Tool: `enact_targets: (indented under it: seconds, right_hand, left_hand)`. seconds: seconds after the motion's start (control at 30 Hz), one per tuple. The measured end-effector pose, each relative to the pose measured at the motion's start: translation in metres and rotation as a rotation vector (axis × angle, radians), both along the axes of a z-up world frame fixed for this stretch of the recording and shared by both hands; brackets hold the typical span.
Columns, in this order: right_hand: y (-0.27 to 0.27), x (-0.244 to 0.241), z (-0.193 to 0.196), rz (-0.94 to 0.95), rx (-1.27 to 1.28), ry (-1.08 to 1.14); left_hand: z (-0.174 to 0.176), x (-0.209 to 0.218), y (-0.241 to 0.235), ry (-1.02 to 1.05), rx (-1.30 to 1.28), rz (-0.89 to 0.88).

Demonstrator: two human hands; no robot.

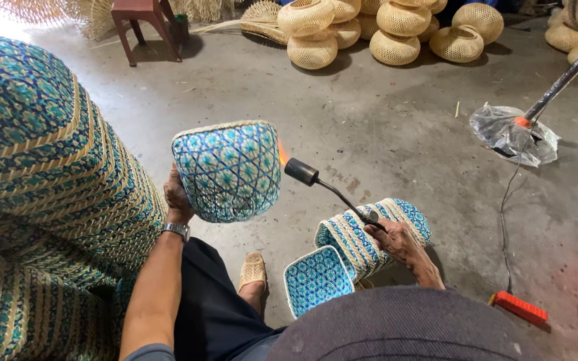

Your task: The person uses a handheld blowtorch to apply heat to the edges and surfaces of small woven baskets. They rotate each basket to treat all sides, then place it into a stack of finished items. The process is repeated for multiple baskets.

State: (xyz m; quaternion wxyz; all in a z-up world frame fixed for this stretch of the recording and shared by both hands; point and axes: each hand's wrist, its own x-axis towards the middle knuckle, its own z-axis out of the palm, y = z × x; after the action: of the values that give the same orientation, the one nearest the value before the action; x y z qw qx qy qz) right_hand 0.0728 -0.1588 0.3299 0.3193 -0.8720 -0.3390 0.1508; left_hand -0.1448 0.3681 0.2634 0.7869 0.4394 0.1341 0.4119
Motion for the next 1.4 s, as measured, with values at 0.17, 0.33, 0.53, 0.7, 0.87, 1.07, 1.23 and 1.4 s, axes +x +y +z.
enact_targets:
  seconds: [0.17,0.33,0.53,0.7,0.87,1.07,1.23,1.4]
  right_hand:
    - [-0.005,-0.003,-0.006,0.019,-0.003,0.038]
    - [-0.004,-0.008,-0.006,0.005,-0.014,0.069]
    - [0.007,-0.033,-0.006,0.100,0.022,0.085]
    - [0.013,-0.042,-0.004,0.110,0.058,0.018]
    - [0.008,-0.034,0.000,0.141,-0.030,0.006]
    - [-0.005,-0.022,-0.003,0.035,0.112,0.193]
    - [-0.008,-0.017,-0.008,-0.014,0.021,0.147]
    - [-0.004,-0.017,-0.016,0.036,0.000,0.163]
  left_hand:
    - [0.006,0.003,-0.017,-0.145,-0.062,-0.102]
    - [0.023,0.012,-0.038,-0.265,-0.328,-0.266]
    - [-0.001,0.035,-0.054,-0.205,-0.407,-0.147]
    - [-0.050,0.054,-0.038,-0.130,-0.669,-0.039]
    - [-0.060,0.066,-0.026,-0.080,-0.642,0.094]
    - [-0.030,0.042,-0.025,0.239,0.094,0.281]
    - [0.003,0.021,-0.018,0.198,0.285,0.186]
    - [0.023,0.010,-0.015,0.274,0.507,0.410]
